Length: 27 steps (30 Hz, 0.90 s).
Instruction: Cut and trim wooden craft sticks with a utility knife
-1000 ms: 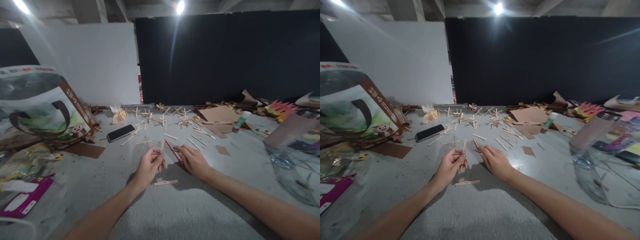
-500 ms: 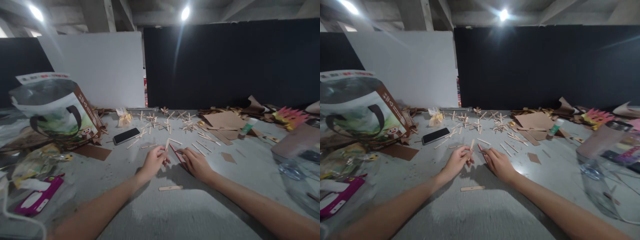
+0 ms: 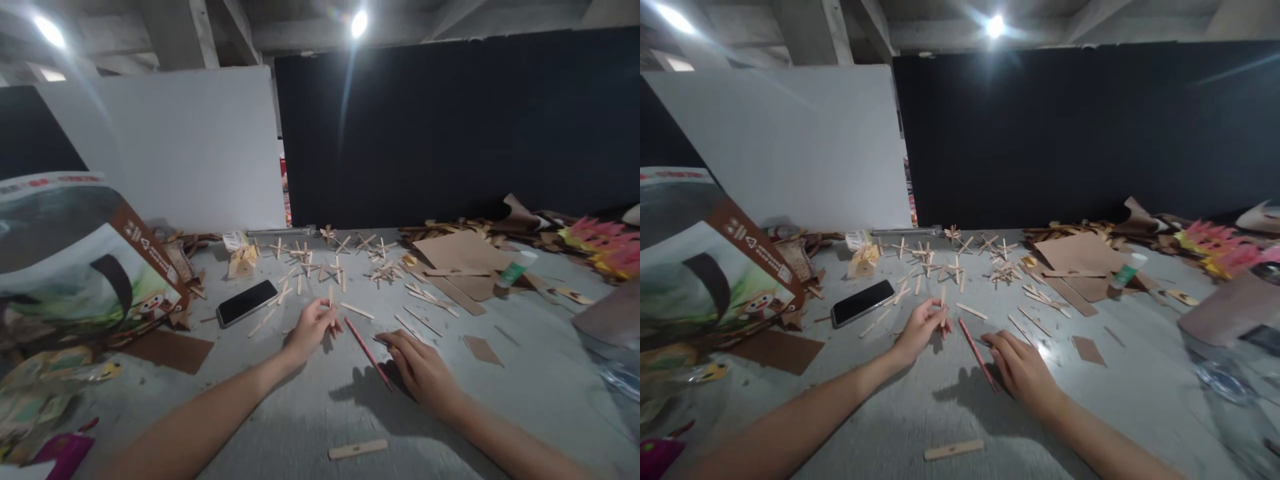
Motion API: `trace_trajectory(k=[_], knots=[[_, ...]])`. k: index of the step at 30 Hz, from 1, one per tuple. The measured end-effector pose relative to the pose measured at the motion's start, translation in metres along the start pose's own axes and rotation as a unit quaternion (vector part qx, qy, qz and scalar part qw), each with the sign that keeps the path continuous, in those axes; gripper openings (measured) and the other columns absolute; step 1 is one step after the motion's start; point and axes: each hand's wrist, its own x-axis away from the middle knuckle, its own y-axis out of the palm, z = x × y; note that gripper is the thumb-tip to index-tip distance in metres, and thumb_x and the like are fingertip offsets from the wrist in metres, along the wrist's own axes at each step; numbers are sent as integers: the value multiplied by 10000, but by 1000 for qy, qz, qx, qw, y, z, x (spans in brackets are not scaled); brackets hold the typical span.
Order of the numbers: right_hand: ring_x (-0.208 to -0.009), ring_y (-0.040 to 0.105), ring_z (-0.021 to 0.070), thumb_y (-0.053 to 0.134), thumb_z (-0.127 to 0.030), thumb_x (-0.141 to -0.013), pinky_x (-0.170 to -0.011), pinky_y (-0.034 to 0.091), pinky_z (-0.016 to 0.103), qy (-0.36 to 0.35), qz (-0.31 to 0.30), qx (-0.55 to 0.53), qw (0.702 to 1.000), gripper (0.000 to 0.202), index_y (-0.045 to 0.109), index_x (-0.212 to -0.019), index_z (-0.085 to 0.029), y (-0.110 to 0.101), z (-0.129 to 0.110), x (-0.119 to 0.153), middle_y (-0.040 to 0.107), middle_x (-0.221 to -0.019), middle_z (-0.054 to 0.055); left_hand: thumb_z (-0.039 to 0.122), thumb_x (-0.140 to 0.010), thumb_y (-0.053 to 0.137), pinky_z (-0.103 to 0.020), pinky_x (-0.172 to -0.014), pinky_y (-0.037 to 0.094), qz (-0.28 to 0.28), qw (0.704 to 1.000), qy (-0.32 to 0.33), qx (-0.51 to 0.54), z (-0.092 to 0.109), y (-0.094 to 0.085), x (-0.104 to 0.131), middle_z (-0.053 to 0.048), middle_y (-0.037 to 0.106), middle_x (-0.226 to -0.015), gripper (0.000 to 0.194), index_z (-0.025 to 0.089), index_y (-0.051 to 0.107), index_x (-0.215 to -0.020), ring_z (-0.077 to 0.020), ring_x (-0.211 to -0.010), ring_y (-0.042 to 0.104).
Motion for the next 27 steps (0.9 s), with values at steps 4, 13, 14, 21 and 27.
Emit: trace_trajectory(k=[4,13,14,21,27], knots=[[-756,733,155,369,-219,-1094,-676,566,230,8,18,4,1000,273,629,-1175,-204,-4,3,6,745,-918,63,624,-783,723,-261,-529,453,-6,1000,-29,10,-5,-7,3,-7,681,-627,479,203,529,-905,-138,-494,575],[-751,689,169,385,-296,-1104,-669,531,257,-28,-61,14,998,254,602,-1195,-201,-14,-3,3,712,-907,65,611,-822,718,-254,-538,447,-13,999,-52,-5,-4,-9,0,-2,676,-630,468,193,548,-947,-140,-512,587],[-726,668,174,429,-312,-1091,-650,513,267,-51,-89,13,995,231,595,-1199,-192,-12,-4,2,694,-873,56,606,-832,712,-253,-549,454,-8,998,-54,-11,-4,-9,0,-5,678,-635,463,189,553,-953,-139,-522,593],[-713,634,184,612,-103,-856,-633,442,279,-68,-178,13,982,393,568,-1236,-194,12,7,13,677,-846,40,679,-818,697,-222,-430,421,-13,994,-104,7,-3,-11,2,26,641,-620,531,210,499,-972,-122,-450,547],[-680,655,208,690,-68,-745,-571,430,285,-6,-223,23,975,520,605,-1240,-206,13,17,19,691,-828,35,683,-824,699,-220,-434,420,-9,993,-117,-3,-1,-10,2,7,654,-668,525,202,526,-945,-119,-483,557]])
